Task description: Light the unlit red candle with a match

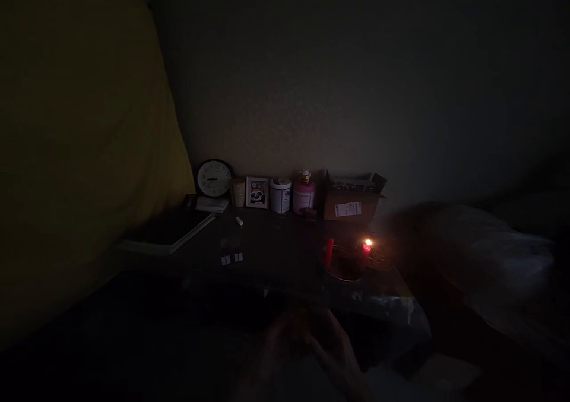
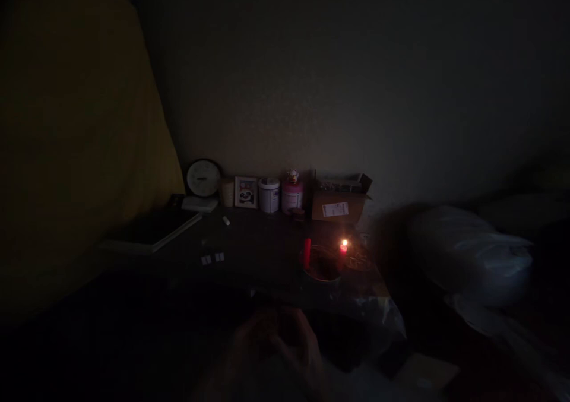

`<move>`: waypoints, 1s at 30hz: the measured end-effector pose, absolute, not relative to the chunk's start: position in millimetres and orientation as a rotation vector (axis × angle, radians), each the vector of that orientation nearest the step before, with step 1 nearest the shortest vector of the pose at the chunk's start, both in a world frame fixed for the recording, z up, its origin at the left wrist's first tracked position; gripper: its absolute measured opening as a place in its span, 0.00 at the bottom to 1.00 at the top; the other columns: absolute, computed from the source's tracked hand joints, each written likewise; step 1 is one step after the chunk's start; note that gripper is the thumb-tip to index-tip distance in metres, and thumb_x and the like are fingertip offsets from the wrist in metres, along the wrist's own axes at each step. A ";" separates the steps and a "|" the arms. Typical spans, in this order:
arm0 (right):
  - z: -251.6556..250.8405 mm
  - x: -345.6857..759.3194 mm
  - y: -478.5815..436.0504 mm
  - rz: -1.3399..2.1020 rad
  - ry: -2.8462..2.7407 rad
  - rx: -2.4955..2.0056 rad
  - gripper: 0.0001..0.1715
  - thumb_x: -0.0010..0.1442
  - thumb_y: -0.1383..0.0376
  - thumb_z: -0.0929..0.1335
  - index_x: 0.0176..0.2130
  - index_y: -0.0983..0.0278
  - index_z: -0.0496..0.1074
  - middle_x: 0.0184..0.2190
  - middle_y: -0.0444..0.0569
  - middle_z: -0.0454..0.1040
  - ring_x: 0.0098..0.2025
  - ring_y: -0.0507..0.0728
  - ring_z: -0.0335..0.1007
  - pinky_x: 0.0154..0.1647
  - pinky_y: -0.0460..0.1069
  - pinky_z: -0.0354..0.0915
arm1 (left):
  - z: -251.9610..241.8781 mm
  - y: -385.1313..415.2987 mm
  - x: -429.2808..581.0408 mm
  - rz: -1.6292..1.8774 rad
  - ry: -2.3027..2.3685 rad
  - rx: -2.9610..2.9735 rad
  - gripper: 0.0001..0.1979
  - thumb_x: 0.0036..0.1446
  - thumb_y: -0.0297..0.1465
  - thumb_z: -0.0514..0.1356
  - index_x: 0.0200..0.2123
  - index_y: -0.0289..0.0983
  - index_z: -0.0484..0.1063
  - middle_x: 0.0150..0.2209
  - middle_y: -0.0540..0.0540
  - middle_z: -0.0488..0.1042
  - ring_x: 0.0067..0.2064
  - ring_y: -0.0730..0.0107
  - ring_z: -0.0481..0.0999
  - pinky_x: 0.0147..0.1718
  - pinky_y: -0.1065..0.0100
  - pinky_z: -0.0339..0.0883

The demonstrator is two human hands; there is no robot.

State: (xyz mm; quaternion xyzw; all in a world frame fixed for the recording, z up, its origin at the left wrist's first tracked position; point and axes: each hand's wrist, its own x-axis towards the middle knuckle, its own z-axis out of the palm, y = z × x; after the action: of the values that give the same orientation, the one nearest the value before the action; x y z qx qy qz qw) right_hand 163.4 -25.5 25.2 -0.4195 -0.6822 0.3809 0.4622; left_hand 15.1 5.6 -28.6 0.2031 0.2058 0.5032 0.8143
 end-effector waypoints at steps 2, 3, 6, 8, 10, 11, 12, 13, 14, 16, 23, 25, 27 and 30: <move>25.8 165.6 -24.4 0.904 -1.667 -1.075 0.17 0.58 0.58 0.67 0.47 0.58 0.68 0.45 0.49 0.73 0.47 0.59 0.70 0.47 0.50 0.66 | -28.9 5.7 16.3 1.106 0.460 0.460 0.11 0.53 0.36 0.60 0.35 0.35 0.75 0.33 0.42 0.76 0.47 0.56 0.73 0.50 0.56 0.62; 25.6 167.2 -23.4 0.886 -1.660 -1.092 0.17 0.58 0.58 0.67 0.47 0.59 0.68 0.45 0.50 0.73 0.47 0.59 0.70 0.47 0.50 0.66 | -29.3 6.0 16.5 1.131 0.472 0.474 0.11 0.53 0.37 0.61 0.36 0.36 0.75 0.36 0.42 0.77 0.48 0.56 0.73 0.51 0.57 0.61; 21.9 171.9 -19.1 0.836 -1.663 -1.130 0.18 0.58 0.57 0.67 0.48 0.59 0.68 0.46 0.52 0.73 0.46 0.60 0.71 0.47 0.51 0.67 | -31.9 8.6 15.2 1.224 0.518 0.529 0.14 0.49 0.34 0.64 0.41 0.39 0.74 0.44 0.43 0.76 0.53 0.58 0.70 0.54 0.60 0.58; 17.6 173.4 -16.5 0.798 -1.673 -1.159 0.19 0.57 0.57 0.68 0.47 0.59 0.69 0.46 0.52 0.73 0.46 0.60 0.71 0.46 0.51 0.68 | -35.1 11.7 13.9 1.254 0.560 0.622 0.17 0.44 0.31 0.67 0.41 0.40 0.74 0.46 0.43 0.76 0.53 0.56 0.70 0.54 0.59 0.58; 13.8 173.3 -15.0 0.783 -1.670 -1.186 0.19 0.55 0.56 0.69 0.46 0.59 0.71 0.44 0.52 0.74 0.45 0.60 0.71 0.46 0.51 0.68 | -38.7 15.4 13.3 1.245 0.604 0.713 0.18 0.40 0.28 0.69 0.39 0.39 0.75 0.44 0.42 0.77 0.52 0.52 0.71 0.53 0.57 0.58; 12.8 172.8 -14.8 0.791 -1.663 -1.189 0.19 0.55 0.56 0.69 0.45 0.59 0.71 0.43 0.52 0.74 0.45 0.61 0.72 0.46 0.51 0.69 | -40.4 17.2 13.2 1.230 0.626 0.740 0.18 0.39 0.27 0.69 0.38 0.39 0.76 0.42 0.42 0.78 0.51 0.50 0.71 0.53 0.56 0.58; 12.5 172.3 -14.8 0.813 -1.656 -1.185 0.19 0.55 0.55 0.69 0.45 0.59 0.71 0.43 0.52 0.74 0.45 0.61 0.72 0.46 0.51 0.69 | -41.8 19.0 13.2 1.217 0.645 0.751 0.16 0.38 0.27 0.69 0.35 0.38 0.76 0.40 0.41 0.79 0.51 0.50 0.71 0.53 0.55 0.57; 13.1 171.9 -15.0 0.845 -1.646 -1.172 0.19 0.55 0.54 0.68 0.45 0.59 0.72 0.43 0.52 0.74 0.45 0.61 0.72 0.46 0.51 0.69 | -42.9 20.7 13.3 1.204 0.662 0.754 0.14 0.38 0.28 0.69 0.33 0.38 0.77 0.38 0.41 0.79 0.51 0.49 0.70 0.54 0.55 0.56; 14.5 171.8 -15.4 0.880 -1.635 -1.153 0.19 0.55 0.53 0.68 0.45 0.59 0.71 0.43 0.52 0.74 0.45 0.61 0.72 0.46 0.51 0.69 | -43.5 22.2 13.3 1.195 0.675 0.756 0.12 0.39 0.28 0.69 0.32 0.38 0.76 0.37 0.41 0.79 0.52 0.49 0.70 0.54 0.54 0.56; 19.2 172.7 -15.9 0.955 -1.612 -1.104 0.21 0.55 0.52 0.68 0.46 0.59 0.71 0.45 0.52 0.74 0.47 0.62 0.71 0.47 0.51 0.68 | -43.8 24.2 13.1 1.181 0.693 0.768 0.10 0.39 0.30 0.69 0.30 0.39 0.76 0.36 0.41 0.79 0.53 0.49 0.69 0.55 0.54 0.55; 13.4 187.9 -6.6 1.129 -1.369 -1.058 0.22 0.51 0.50 0.70 0.40 0.61 0.74 0.39 0.52 0.77 0.42 0.64 0.73 0.41 0.52 0.71 | -38.6 22.5 12.7 1.168 0.692 0.801 0.11 0.38 0.34 0.70 0.27 0.38 0.76 0.33 0.41 0.80 0.50 0.47 0.72 0.53 0.49 0.56; 0.6 192.7 0.0 1.120 -1.290 -1.101 0.22 0.48 0.48 0.71 0.36 0.62 0.76 0.35 0.52 0.78 0.38 0.64 0.74 0.37 0.51 0.71 | -36.6 21.1 13.9 1.186 0.696 0.797 0.11 0.38 0.36 0.70 0.27 0.38 0.76 0.34 0.40 0.80 0.50 0.47 0.72 0.53 0.49 0.56; -11.0 195.6 5.8 1.151 -1.235 -1.117 0.22 0.48 0.48 0.71 0.35 0.62 0.76 0.33 0.51 0.78 0.36 0.63 0.75 0.35 0.50 0.71 | -33.5 19.4 16.1 1.203 0.704 0.782 0.12 0.37 0.37 0.70 0.26 0.39 0.76 0.35 0.39 0.80 0.50 0.46 0.72 0.53 0.49 0.56; -17.6 195.9 9.5 1.222 -1.211 -1.099 0.22 0.49 0.49 0.70 0.37 0.62 0.76 0.31 0.50 0.78 0.34 0.62 0.75 0.34 0.50 0.71 | -24.7 13.1 19.4 1.218 0.712 0.767 0.13 0.35 0.39 0.71 0.25 0.39 0.76 0.34 0.39 0.80 0.48 0.46 0.73 0.53 0.49 0.56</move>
State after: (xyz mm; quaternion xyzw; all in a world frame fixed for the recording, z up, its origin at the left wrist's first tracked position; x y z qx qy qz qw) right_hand 195.9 9.5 -17.6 -0.4591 -0.5055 0.5104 0.5226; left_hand 19.4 13.1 -24.7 0.3438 0.3187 0.5458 0.6945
